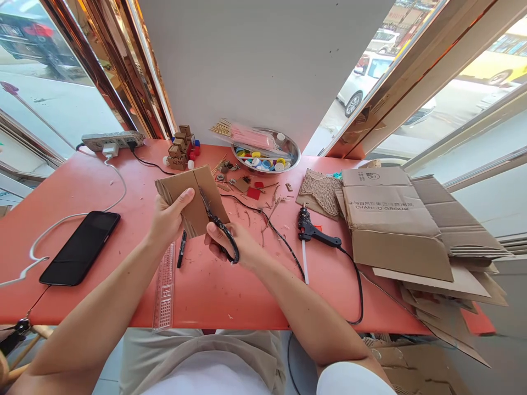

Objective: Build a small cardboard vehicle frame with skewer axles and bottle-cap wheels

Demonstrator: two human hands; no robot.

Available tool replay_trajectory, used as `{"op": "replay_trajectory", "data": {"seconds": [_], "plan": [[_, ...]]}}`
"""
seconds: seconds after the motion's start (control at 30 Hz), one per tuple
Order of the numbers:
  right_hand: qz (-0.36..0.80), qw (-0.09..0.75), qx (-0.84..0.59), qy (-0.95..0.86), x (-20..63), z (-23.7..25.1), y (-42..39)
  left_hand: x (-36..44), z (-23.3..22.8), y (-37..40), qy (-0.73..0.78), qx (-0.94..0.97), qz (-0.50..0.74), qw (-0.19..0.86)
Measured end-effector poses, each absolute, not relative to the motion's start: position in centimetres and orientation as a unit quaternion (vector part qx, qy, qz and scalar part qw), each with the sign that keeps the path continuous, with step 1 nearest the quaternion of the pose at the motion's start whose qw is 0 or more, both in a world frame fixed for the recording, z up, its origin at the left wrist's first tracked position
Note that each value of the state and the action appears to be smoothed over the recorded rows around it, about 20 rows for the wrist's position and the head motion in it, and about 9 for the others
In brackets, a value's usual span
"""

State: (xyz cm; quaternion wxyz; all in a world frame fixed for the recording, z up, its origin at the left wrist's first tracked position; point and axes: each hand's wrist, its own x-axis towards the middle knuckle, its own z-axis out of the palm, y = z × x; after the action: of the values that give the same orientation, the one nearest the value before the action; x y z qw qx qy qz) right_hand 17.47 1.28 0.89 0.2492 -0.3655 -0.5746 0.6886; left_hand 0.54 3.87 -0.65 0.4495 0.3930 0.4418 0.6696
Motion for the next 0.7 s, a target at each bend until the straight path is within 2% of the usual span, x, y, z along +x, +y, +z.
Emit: {"op": "replay_trajectory", "data": {"seconds": [0.13,0.37,0.5,0.6,0.7], "plan": [[0.676,0.258,-0.363,-0.588,17.5,0.4,1.4,0.7,-0.6,3.9,0.439,0.389,0.669,0.456],[0.660,0.263,-0.382,-0.592,17.5,0.9,0.9,1.0,-0.4,3.7,0.404,0.352,0.649,0.541],[0.672,0.237,-0.359,-0.603,17.7,0.9,1.3,0.6,-0.6,4.0,0.430,0.372,0.683,0.458],[0.648,0.182,-0.355,-0.649,18.5,1.0,1.8,0.0,-0.9,4.5,0.449,0.383,0.706,0.392],[0.611,0.125,-0.379,-0.684,19.7,1.5,2.2,-0.5,-1.2,5.0,0.455,0.370,0.717,0.377]]}}
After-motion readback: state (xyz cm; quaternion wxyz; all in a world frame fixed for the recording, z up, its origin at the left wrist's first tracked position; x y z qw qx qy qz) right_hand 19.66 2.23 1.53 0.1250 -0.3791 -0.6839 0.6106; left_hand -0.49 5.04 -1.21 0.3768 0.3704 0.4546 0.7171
